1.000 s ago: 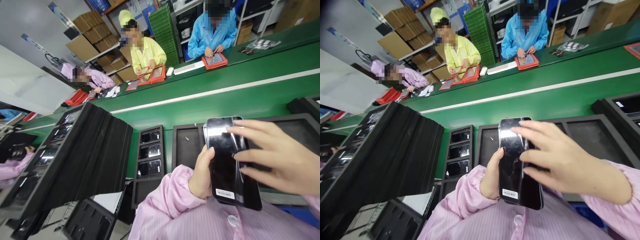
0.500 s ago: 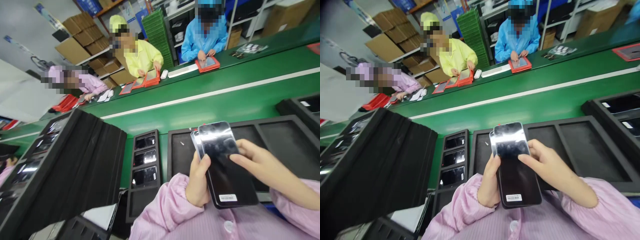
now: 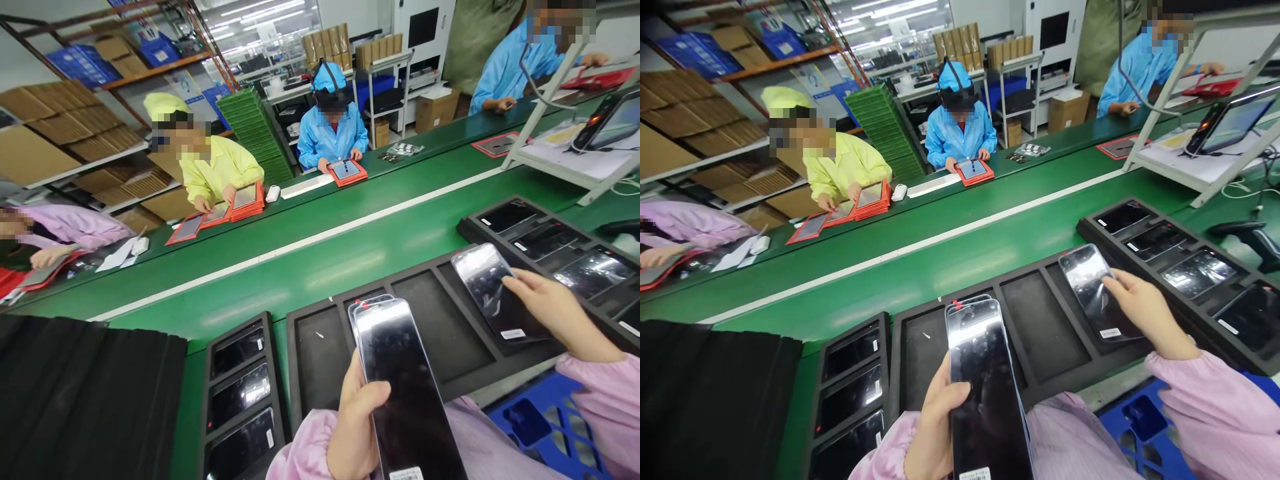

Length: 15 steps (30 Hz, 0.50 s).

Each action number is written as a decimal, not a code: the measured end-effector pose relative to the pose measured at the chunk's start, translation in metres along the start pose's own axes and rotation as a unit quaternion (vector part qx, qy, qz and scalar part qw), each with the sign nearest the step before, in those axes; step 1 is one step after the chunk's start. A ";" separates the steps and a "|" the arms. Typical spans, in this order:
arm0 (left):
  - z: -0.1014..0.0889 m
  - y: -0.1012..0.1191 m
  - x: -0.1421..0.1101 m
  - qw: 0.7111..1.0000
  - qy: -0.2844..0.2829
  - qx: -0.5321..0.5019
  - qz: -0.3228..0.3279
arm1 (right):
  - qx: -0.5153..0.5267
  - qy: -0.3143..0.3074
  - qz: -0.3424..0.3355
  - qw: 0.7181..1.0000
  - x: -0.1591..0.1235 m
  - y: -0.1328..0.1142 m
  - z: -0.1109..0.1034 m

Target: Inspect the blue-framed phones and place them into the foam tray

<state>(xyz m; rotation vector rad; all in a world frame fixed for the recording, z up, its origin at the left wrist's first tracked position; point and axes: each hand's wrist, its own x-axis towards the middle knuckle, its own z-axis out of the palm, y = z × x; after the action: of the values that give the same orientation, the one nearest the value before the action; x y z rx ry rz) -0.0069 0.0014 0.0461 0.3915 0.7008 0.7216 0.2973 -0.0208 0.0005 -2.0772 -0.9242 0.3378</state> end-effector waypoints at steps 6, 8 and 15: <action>0.011 -0.004 -0.004 0.994 -0.003 0.111 -0.014 | -0.065 -0.014 -0.208 0.976 -0.014 -0.024 0.022; 0.011 -0.006 -0.006 0.990 -0.007 0.142 -0.008 | 0.023 -0.101 -0.288 0.952 -0.023 -0.057 0.024; 0.003 -0.008 -0.012 0.984 -0.016 0.178 0.010 | 0.076 -0.114 -0.561 0.817 -0.042 -0.143 0.038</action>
<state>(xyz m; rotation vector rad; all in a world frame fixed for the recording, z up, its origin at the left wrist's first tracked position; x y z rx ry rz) -0.0079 -0.0136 0.0490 0.7377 0.7978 0.6071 0.1773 0.0275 0.0837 -1.0521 -1.9922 0.0049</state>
